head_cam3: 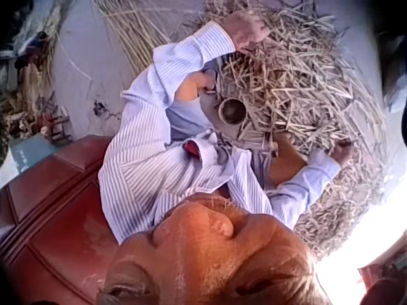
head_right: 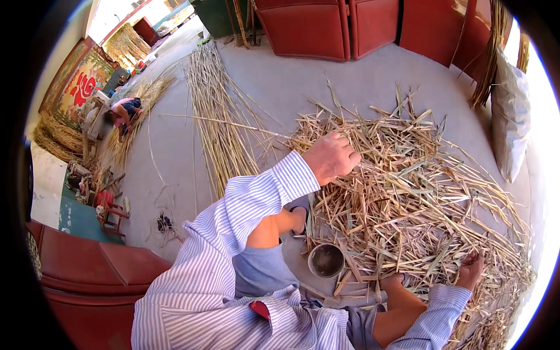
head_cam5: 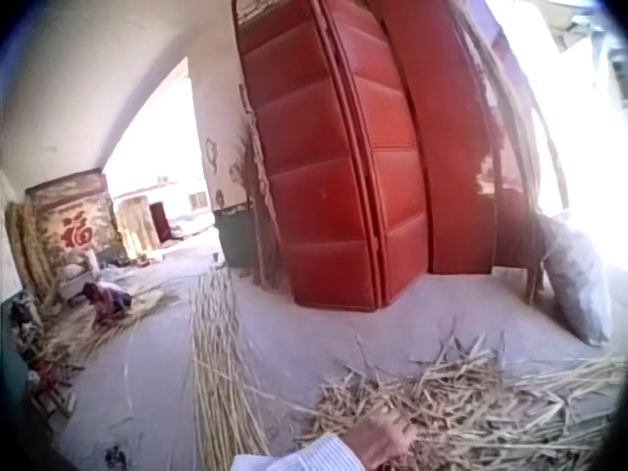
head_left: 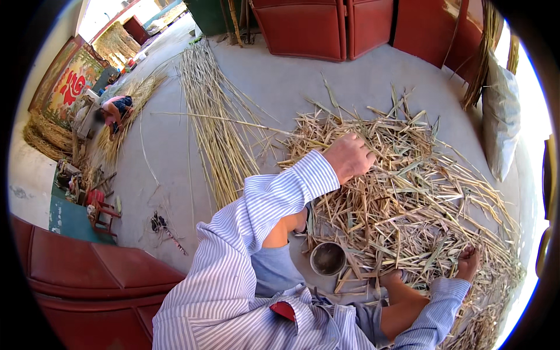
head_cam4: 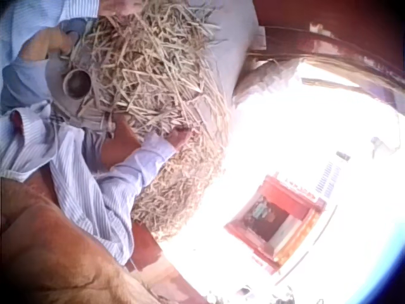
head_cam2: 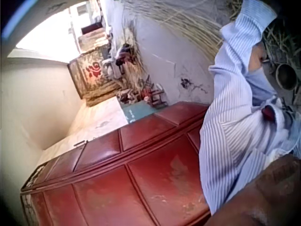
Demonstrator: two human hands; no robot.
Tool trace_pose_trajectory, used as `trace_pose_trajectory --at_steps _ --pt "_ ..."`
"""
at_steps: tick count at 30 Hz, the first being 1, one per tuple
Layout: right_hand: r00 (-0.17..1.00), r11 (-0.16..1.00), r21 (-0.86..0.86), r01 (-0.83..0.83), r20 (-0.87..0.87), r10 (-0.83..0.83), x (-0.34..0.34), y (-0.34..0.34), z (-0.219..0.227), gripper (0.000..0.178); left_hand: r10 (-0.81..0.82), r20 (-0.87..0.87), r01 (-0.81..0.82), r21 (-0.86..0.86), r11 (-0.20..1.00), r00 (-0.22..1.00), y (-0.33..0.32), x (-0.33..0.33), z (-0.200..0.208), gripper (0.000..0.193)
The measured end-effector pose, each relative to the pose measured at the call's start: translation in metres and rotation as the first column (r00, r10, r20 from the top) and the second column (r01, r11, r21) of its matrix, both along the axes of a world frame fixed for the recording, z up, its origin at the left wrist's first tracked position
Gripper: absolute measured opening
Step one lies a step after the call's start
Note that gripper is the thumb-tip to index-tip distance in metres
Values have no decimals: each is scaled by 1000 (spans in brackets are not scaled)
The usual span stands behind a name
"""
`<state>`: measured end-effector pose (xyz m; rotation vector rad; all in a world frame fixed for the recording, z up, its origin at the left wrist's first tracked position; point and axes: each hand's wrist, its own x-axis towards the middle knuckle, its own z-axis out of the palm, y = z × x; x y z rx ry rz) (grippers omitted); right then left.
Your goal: The person sits on the floor and repeatedly strips dried plant stalks by hand, separating the fibrous strands from the main stem. The separated fibers are dropped onto a growing pile on the floor.
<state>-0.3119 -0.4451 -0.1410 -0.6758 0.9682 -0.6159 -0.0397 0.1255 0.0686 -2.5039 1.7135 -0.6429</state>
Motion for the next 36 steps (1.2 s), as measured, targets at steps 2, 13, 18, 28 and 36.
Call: trace_pose_trajectory --at_steps 2,13,18,28,36 --pt "1000 999 43 -27 15 26 -10 10 2 22 -13 101 13 -1 1000 995 -7 -7 16 19" --pt "991 987 84 -134 8 134 -41 47 36 23 -1 348 -12 37 999 937 -7 17 73 11" --pt "944 941 100 -322 106 312 15 155 66 20 302 297 -340 85 937 906 53 89 67 17" --pt "590 541 275 -795 142 794 168 542 -11 15 327 -258 -368 -131 920 909 65 -21 -78 13" --pt "356 339 166 -926 86 931 232 632 5 19 271 -273 -337 -236 911 923 86 -15 -74 16"
